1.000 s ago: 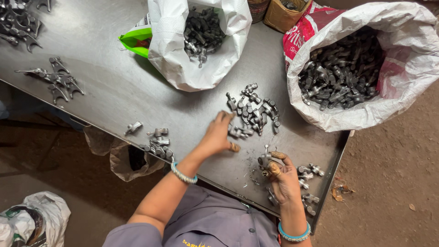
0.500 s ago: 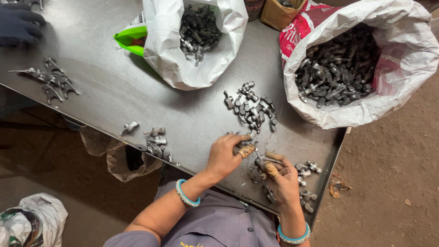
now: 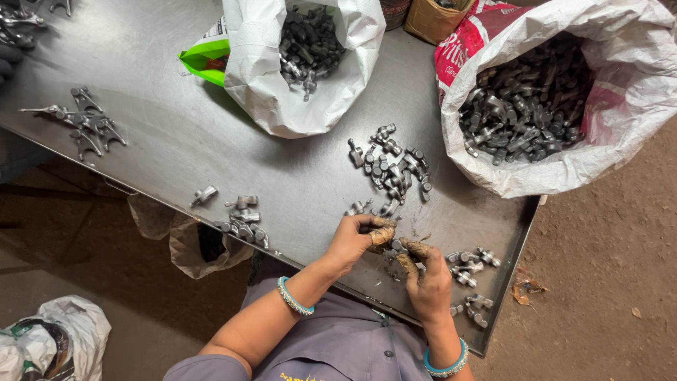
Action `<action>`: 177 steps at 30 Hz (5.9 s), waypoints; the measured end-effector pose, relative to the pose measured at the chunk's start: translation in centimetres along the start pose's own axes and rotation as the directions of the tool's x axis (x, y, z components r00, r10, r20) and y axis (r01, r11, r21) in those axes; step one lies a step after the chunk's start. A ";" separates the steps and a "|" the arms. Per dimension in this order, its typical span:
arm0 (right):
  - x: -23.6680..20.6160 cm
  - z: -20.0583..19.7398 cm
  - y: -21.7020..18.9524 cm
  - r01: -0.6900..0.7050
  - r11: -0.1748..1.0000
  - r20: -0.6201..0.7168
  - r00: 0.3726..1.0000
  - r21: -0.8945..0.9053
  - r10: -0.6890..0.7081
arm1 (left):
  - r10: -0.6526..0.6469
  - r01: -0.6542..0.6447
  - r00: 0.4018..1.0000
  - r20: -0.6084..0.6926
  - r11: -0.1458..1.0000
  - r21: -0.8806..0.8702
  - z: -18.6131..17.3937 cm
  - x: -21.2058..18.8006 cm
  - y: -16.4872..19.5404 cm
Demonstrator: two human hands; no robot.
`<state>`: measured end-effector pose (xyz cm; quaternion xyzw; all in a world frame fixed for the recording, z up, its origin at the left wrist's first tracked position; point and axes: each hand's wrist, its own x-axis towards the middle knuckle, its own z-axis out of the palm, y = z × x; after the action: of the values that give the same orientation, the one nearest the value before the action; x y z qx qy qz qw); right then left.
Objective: The person sorts small metal castings on a metal table, picking up individual pieces by hand, turning them over, and placing them into separate piles and into a white sack. A second person in gloves handles castings at the far side of the table.
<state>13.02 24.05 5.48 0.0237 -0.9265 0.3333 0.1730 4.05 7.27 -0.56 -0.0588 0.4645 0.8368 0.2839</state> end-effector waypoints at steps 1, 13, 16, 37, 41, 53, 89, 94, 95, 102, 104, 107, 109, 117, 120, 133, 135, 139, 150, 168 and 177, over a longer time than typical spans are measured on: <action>0.0 0.0 -0.2 -0.004 1.000 -0.003 1.000 0.014 0.004 | -0.005 0.005 1.000 -0.002 1.000 -0.003 0.0 0.0 0.1; 4.6 1.3 -3.8 -0.399 0.910 0.148 0.899 -0.114 0.413 | 0.284 -0.352 0.926 -0.247 0.886 -0.302 -4.5 5.0 11.4; 5.5 3.3 -4.9 -0.264 0.939 0.065 0.957 -0.221 0.284 | 0.352 -0.438 0.895 -0.275 0.812 -0.385 -4.2 5.2 12.6; 0.6 0.2 3.5 -0.651 0.306 0.422 0.714 0.695 0.559 | 0.300 -0.237 0.951 0.068 0.573 0.784 -0.3 -0.2 5.6; 1.2 0.9 1.0 -0.500 0.527 0.311 0.858 0.687 0.409 | 0.371 -0.321 0.918 0.141 0.486 0.813 0.6 -1.5 4.5; 8.9 3.2 -2.8 -0.113 0.989 0.137 0.983 -0.098 0.126 | 0.424 -0.438 0.860 -0.284 0.899 0.014 -3.3 4.2 13.6; 0.7 -0.5 2.3 -0.203 0.954 0.005 0.978 0.219 0.207 | 0.193 -0.281 0.957 0.215 0.797 0.535 2.7 -2.5 3.9; 1.4 0.4 0.4 0.000 0.998 -0.103 0.995 0.055 0.005 | 0.089 -0.124 0.984 0.154 0.964 0.234 1.3 -1.8 1.9; 1.5 0.5 0.2 0.046 0.996 -0.119 0.992 0.078 -0.036 | 0.070 -0.102 0.987 0.143 0.969 0.226 1.0 -1.7 1.7; 2.1 0.6 0.2 -0.057 0.982 -0.039 0.997 0.178 0.065 | 0.026 -0.040 0.996 0.085 0.985 0.170 0.1 -1.1 0.4; 2.0 0.8 0.4 -0.198 0.855 0.030 0.977 0.480 0.210 | -0.062 0.057 0.996 0.070 0.996 0.066 -0.2 -0.7 0.1; 1.8 0.8 0.8 -0.298 0.598 0.148 0.946 0.744 0.288 | -0.235 0.244 0.969 0.078 0.961 -0.133 -0.8 -0.3 -0.2; 1.7 0.7 1.4 -0.299 0.550 0.153 0.943 0.780 0.296 | -0.309 0.322 0.946 0.094 0.921 -0.218 -0.9 -0.2 -0.2; 1.1 0.8 3.1 -0.393 0.417 0.198 0.877 0.820 0.438 | -0.397 0.398 0.917 0.048 0.894 -0.209 -1.0 -0.3 0.0; 1.0 1.2 3.5 -0.405 0.343 0.212 0.852 0.848 0.479 | -0.328 0.328 0.944 0.017 0.937 -0.123 -0.8 -0.1 -0.4; 1.5 0.2 1.0 -0.404 0.465 0.204 0.883 0.788 0.422 | -0.303 0.301 0.953 0.007 0.943 -0.145 0.2 -0.2 1.1; 2.7 -0.7 -0.2 -0.398 0.599 0.195 0.906 0.695 0.376 | -0.323 0.321 0.946 0.029 0.919 -0.229 -0.1 0.3 2.0; 5.2 -1.7 -2.0 -0.299 0.938 0.164 0.948 0.172 0.272 | -0.190 0.174 0.980 -0.052 0.961 -0.216 -1.6 1.4 3.7; 2.6 1.5 2.0 -0.544 0.717 0.307 0.839 0.436 0.450 | -0.076 0.085 0.979 -0.190 0.996 0.037 -3.2 1.4 3.9; 3.7 1.3 0.4 -0.416 0.490 0.305 0.906 0.766 0.293 | -0.319 0.311 0.947 0.016 0.908 -0.281 -0.7 0.0 3.4; 7.4 4.5 -3.7 -0.209 0.967 -0.027 0.978 -0.142 0.208 | -0.231 0.161 0.959 -0.161 0.918 -0.362 -5.2 1.7 5.3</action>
<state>5.26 18.86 7.01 -0.0884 -0.9444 0.2820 0.1440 -1.03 1.65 -0.16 -0.2380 0.3285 0.8621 0.3036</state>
